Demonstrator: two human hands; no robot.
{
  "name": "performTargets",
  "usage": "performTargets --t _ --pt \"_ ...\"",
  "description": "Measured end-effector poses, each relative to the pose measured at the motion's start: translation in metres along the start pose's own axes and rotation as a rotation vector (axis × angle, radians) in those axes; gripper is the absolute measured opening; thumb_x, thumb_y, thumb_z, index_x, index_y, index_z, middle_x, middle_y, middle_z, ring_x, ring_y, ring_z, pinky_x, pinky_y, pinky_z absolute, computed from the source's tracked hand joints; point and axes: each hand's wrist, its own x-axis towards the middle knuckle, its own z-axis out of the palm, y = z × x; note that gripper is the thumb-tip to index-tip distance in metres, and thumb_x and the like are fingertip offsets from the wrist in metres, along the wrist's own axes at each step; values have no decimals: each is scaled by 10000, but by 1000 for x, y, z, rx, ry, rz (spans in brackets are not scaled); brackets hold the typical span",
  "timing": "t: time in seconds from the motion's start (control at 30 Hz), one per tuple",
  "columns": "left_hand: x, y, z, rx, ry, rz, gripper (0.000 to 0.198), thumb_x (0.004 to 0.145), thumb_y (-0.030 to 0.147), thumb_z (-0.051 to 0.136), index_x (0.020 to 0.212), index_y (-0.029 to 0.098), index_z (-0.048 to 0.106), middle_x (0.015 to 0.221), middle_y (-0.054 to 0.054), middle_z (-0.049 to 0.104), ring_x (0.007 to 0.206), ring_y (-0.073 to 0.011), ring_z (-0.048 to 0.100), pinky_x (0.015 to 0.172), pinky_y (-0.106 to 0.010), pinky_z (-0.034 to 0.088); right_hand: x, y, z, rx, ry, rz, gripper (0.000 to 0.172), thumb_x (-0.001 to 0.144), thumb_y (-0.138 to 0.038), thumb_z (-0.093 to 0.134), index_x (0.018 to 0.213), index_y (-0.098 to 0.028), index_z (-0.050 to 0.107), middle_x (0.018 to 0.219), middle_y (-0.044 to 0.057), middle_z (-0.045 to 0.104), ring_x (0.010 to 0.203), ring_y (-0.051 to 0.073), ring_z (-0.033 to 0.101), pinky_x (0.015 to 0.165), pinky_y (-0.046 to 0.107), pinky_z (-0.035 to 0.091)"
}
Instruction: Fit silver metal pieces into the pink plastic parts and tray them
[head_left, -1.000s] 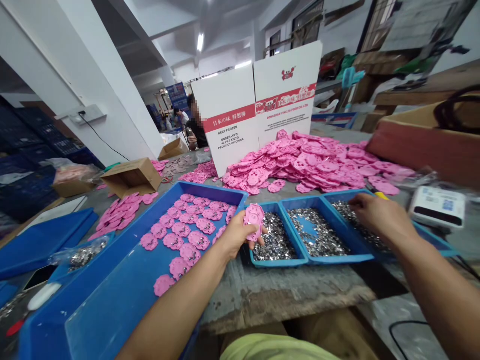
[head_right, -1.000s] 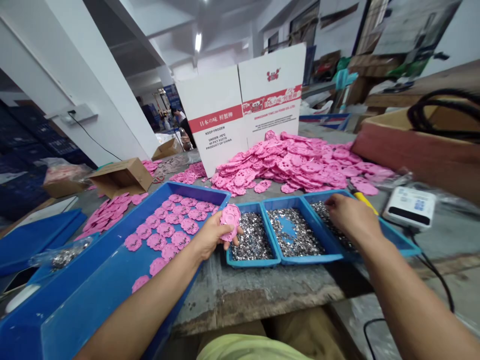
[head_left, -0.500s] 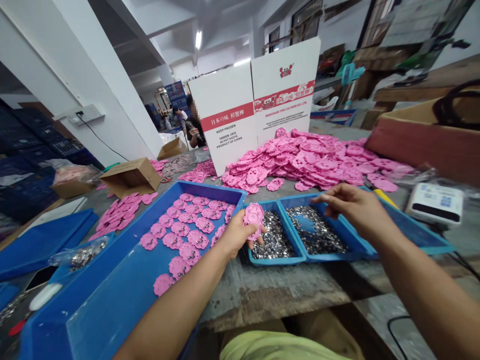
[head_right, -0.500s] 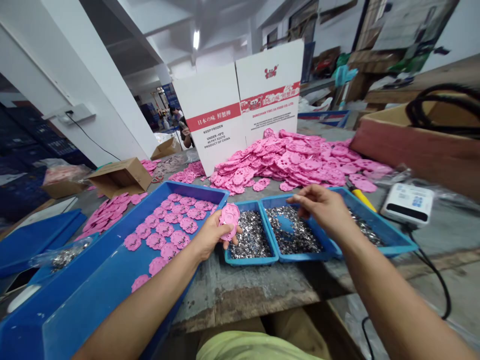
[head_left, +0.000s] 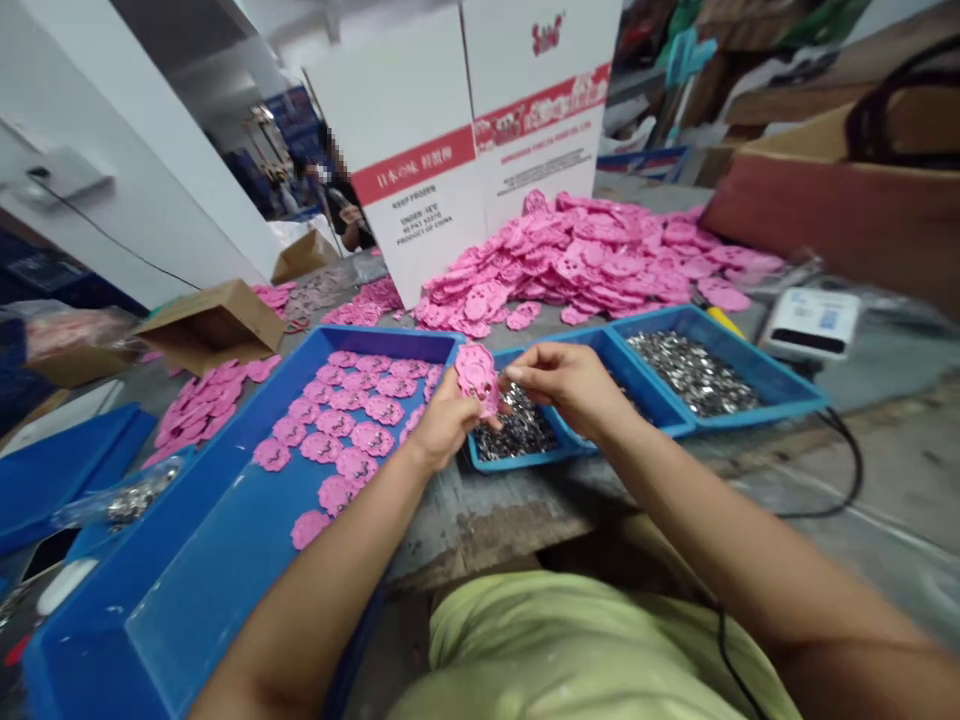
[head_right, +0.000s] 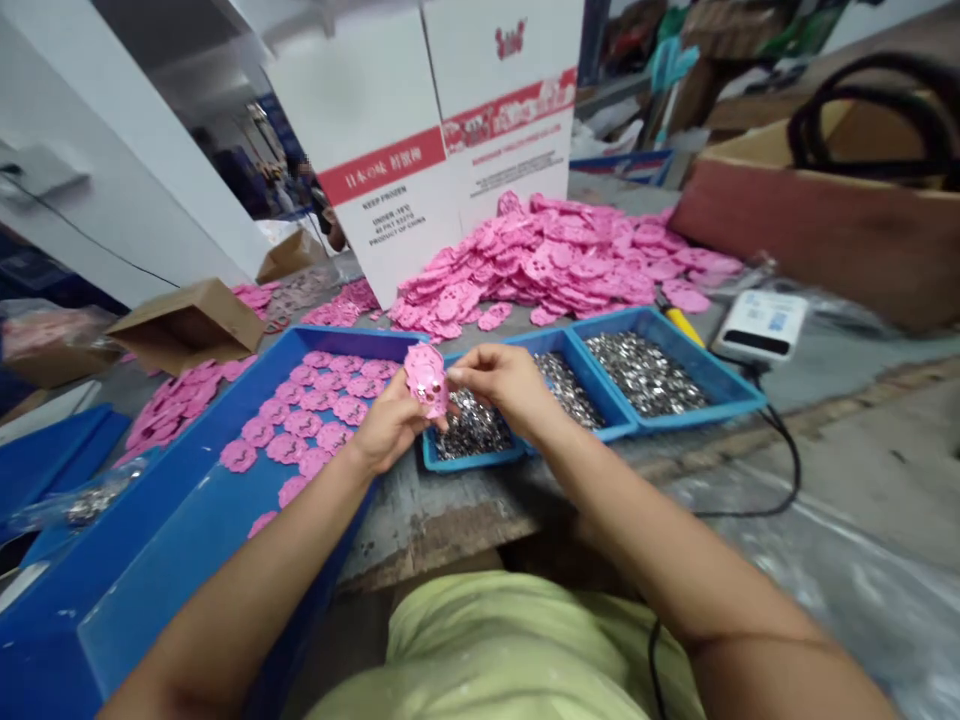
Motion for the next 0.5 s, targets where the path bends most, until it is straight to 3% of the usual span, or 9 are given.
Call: performTargets --t 0.1,0.27,0.37,0.43,0.5 --pt "2 1 -1 -25 -23 14 738 588 106 688 1297 225 522 1065 -23 732 917 -191 728 714 -283 596 2 2 8 -15 14 -3 523 496 -574 988 624 -188 660 504 -44 552 447 57 363 444 237 284" --pt "2 2 0 -43 -58 27 745 600 97 701 1311 246 536 1073 -17 721 992 -206 719 853 -359 626 4 11 15 -8 36 -41 463 583 -551 945 641 -205 642 650 6 649 517 109 485 519 308 433" --pt "2 1 0 -66 -52 32 702 601 101 712 1267 235 536 1067 -20 718 1005 -214 720 892 -391 630 6 18 13 -76 122 -180 369 651 -484 903 619 -207 661 913 70 700 831 199 648 742 377 547" --pt "3 0 -1 -77 -47 39 685 602 103 710 1253 229 537 1060 -22 714 1006 -215 716 888 -395 634 7 23 11 -124 167 -228 313 677 -432 881 610 -206 675 1077 98 681 1085 264 643 868 411 558" --pt "4 0 -1 -81 -50 50 687 605 100 709 1257 231 539 1069 -22 708 1012 -212 710 894 -395 633 7 27 11 -132 157 -191 288 693 -426 865 635 -205 691 1206 114 649 1190 305 606 820 409 573"
